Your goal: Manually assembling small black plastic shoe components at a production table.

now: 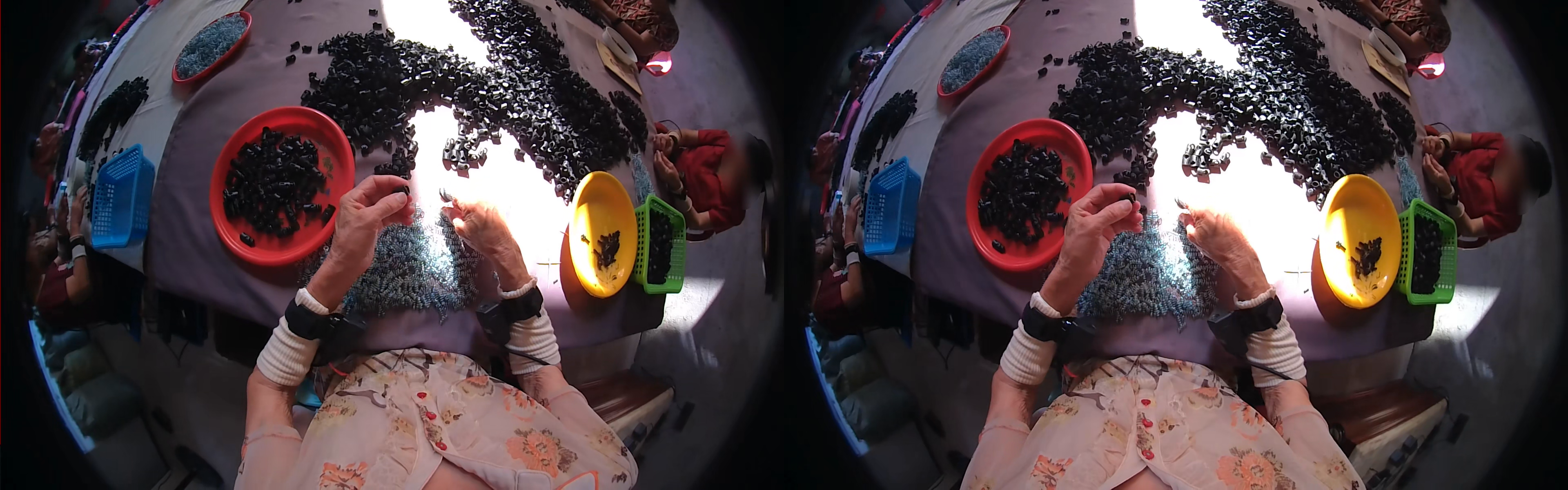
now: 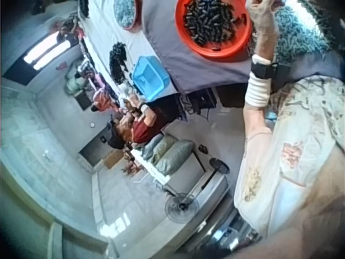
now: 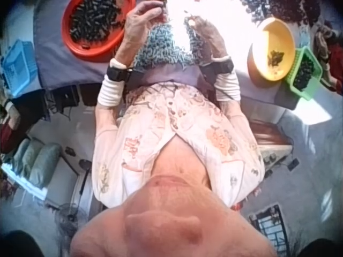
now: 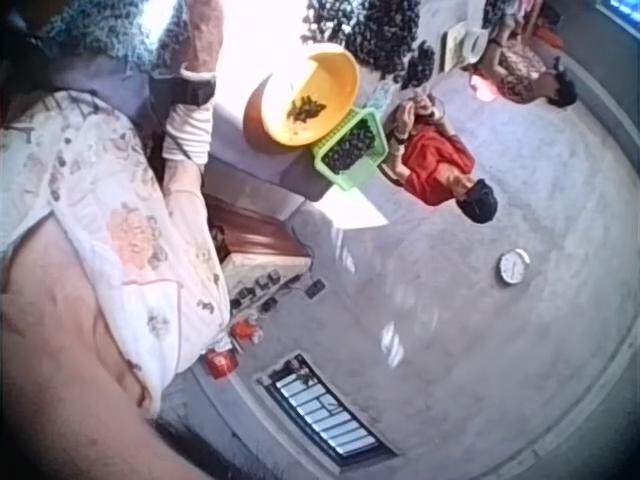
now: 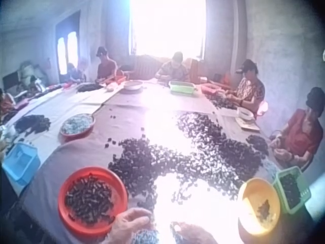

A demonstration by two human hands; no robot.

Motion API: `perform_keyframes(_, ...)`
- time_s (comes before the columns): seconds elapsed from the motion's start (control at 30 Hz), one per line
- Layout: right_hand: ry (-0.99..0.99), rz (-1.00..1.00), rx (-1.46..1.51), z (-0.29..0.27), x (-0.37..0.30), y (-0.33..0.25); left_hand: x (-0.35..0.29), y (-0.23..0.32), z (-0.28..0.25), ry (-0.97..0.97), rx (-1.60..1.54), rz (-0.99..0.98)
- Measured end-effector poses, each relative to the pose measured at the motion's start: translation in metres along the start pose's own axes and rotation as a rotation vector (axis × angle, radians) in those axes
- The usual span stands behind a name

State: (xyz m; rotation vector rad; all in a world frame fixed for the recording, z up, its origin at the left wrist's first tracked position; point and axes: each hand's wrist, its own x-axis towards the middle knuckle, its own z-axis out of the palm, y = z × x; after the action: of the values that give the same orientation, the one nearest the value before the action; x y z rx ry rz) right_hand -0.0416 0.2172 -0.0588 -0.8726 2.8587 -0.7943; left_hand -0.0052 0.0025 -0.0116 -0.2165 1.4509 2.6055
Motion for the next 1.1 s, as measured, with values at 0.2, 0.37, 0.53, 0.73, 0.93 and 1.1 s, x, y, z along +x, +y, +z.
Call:
perform_keyframes(0.2, -0.053, -0.096, 0.072, 0.006, 0.008, -0.001, -0.003, 0.0, -0.005, -0.049, -0.149, -0.059)
perform_keyframes(0.37, -0.124, -0.172, -0.179, 0.004, 0.003, -0.006, -0.004, 0.001, -0.009, -0.067, -0.22, -0.096)
perform_keyframes(0.53, -0.006, -0.157, 0.253, 0.018, -0.007, 0.022, -0.005, -0.002, -0.01, -0.058, -0.206, -0.114)
perform_keyframes(0.73, 0.018, -0.087, -0.177, 0.009, 0.001, 0.024, -0.005, -0.006, -0.012, -0.025, -0.159, -0.135)
perform_keyframes(0.93, 0.097, -0.234, -0.307, 0.014, -0.001, 0.05, -0.004, -0.008, -0.011, -0.041, -0.121, -0.14)
perform_keyframes(1.1, 0.063, -0.34, -0.877, 0.025, -0.001, 0.034, -0.004, -0.009, -0.009, -0.036, -0.092, -0.147)
